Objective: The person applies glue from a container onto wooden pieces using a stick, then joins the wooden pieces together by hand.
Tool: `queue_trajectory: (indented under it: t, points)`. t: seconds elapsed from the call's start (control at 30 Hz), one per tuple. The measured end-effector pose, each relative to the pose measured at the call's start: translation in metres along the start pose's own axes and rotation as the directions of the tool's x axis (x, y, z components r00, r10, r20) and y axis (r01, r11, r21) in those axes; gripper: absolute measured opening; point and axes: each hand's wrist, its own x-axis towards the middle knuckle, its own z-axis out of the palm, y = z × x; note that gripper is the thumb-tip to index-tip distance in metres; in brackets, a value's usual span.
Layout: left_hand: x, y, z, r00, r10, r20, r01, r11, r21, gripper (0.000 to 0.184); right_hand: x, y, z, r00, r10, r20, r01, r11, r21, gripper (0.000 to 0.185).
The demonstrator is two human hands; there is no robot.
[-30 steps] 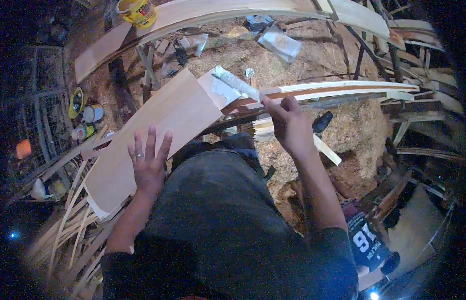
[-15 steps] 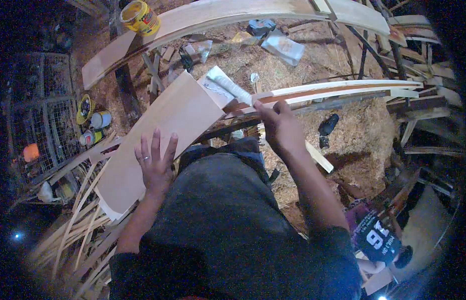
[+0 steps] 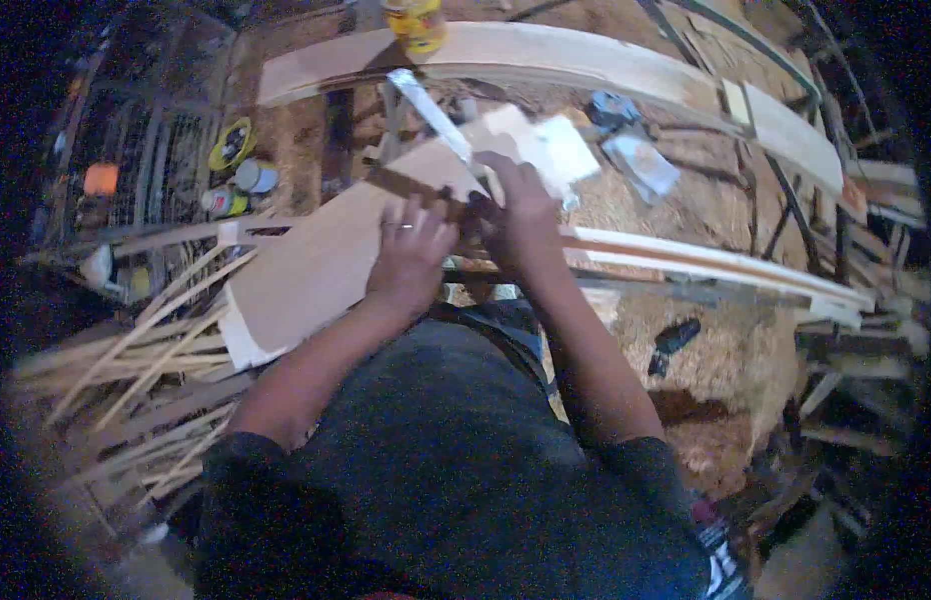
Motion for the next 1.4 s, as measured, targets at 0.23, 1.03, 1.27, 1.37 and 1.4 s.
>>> queue_trajectory:
  t: [0.23,1.03,1.27,1.37,1.4]
  points:
    - [-0.001,-0.019,0.004,0.982,0.14,-0.124,-0.151,0.985,-0.083,0.06,-0.009,-0.012,-0.011,0.964,0.254,0.082,-0.242,0.961,-0.134,0.051]
    - [0.292,-0.165,-0.055,0.66,-0.151,-0.736,-0.392,0.766,-0.509,0.095,0.028,-0.099,-0.097,0.945,0.248,-0.213,-0.315,0.865,-0.391,0.032]
    - [0.228,-0.119,-0.1,0.452,0.104,-0.886,-0.6,0.771,-0.216,0.097,0.051,-0.146,-0.127,0.968,0.226,-0.112,-0.235,0.652,-0.721,0.028]
    - [0.208,-0.108,-0.116,0.411,0.201,-0.889,-0.701,0.693,-0.168,0.094,0.063,-0.163,-0.125,0.992,0.009,-0.123,-0.104,0.604,-0.79,0.027]
    - [0.201,-0.103,-0.119,0.425,0.215,-0.879,-0.73,0.656,-0.192,0.092,0.064,-0.166,-0.122,0.991,-0.037,-0.127,-0.083,0.576,-0.813,0.027]
